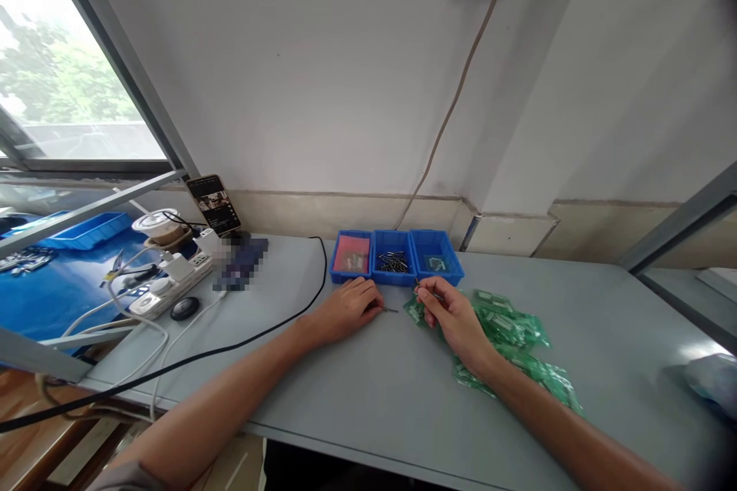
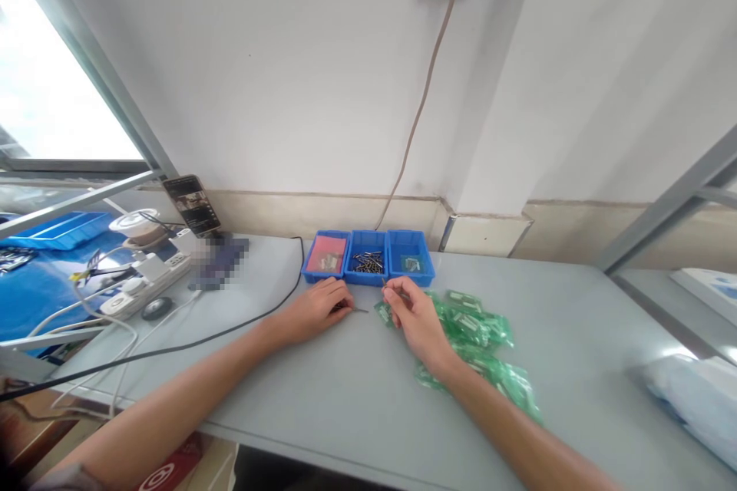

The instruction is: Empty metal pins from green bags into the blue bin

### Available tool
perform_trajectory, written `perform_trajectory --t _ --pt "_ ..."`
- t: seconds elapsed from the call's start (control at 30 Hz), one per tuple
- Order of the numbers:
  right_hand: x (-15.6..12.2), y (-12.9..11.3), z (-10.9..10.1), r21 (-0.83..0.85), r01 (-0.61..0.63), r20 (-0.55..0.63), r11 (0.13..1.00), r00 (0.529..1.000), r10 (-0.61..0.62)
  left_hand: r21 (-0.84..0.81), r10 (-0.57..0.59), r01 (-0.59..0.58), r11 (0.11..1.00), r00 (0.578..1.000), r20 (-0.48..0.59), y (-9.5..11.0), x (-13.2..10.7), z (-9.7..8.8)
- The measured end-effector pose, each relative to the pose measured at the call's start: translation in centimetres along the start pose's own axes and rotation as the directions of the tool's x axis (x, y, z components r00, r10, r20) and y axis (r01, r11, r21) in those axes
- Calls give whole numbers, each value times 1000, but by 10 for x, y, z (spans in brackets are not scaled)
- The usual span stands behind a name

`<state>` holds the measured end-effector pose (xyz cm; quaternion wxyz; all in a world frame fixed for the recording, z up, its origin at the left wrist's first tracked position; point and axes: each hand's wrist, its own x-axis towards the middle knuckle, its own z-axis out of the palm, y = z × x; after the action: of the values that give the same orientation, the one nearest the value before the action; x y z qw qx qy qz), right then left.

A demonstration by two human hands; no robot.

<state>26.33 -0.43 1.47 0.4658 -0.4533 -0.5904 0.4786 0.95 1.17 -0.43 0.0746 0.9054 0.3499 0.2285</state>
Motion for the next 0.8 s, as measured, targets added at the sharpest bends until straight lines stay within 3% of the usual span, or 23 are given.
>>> perform_trajectory --t 0.27,0.8 --pt "-1 -2 -3 130 -31 28 991 999 28 -38 14 -14 999 1000 -18 -2 0 0" --pt "-3 -4 1 31 7 -8 999 1000 -6 -48 -21 20 999 999 -24 4 -1 -4"
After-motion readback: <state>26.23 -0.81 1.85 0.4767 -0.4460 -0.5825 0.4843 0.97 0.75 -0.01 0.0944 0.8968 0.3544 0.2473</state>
